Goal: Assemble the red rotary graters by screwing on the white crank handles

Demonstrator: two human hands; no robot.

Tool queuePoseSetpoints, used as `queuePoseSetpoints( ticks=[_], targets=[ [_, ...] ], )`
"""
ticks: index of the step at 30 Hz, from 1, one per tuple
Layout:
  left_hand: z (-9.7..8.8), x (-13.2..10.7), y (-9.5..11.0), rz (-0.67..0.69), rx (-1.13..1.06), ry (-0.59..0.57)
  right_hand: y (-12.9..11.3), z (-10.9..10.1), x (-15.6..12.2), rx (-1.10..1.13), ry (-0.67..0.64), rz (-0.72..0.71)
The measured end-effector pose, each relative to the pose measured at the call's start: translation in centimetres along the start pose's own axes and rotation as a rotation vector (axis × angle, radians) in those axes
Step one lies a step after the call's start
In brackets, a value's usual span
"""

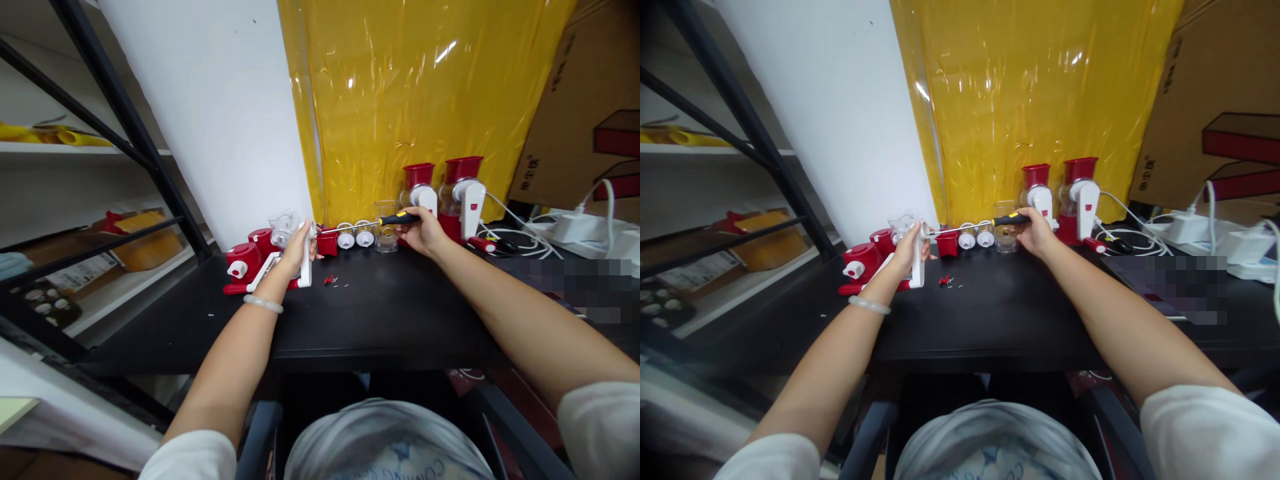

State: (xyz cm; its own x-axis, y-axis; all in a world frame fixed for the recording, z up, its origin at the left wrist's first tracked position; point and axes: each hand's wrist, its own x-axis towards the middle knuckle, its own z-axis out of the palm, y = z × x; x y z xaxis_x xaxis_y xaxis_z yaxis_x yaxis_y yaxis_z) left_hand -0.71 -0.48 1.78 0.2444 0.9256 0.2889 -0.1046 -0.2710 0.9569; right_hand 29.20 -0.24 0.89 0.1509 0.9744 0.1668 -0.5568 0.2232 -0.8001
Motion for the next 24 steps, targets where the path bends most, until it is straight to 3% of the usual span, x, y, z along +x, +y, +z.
queuePoseSetpoints(
  ticks=[9, 17, 24],
  targets=[
    [-0.18, 0.00, -0.02, 0.021, 0.014, -0.009, 0.50, -0.05, 0.43, -0.160, 0.021, -0.008],
    [-0.07, -0.17, 0.34, -0.003, 0.004, 0.018, 0.57, -0.06, 0.42, -0.019, -0.039, 0.012],
    [-0.40, -0.15, 0.46, 0.038, -0.008, 0.041, 0.73, -0.62, 0.02, -0.097, -0.068, 0.049]
  ],
)
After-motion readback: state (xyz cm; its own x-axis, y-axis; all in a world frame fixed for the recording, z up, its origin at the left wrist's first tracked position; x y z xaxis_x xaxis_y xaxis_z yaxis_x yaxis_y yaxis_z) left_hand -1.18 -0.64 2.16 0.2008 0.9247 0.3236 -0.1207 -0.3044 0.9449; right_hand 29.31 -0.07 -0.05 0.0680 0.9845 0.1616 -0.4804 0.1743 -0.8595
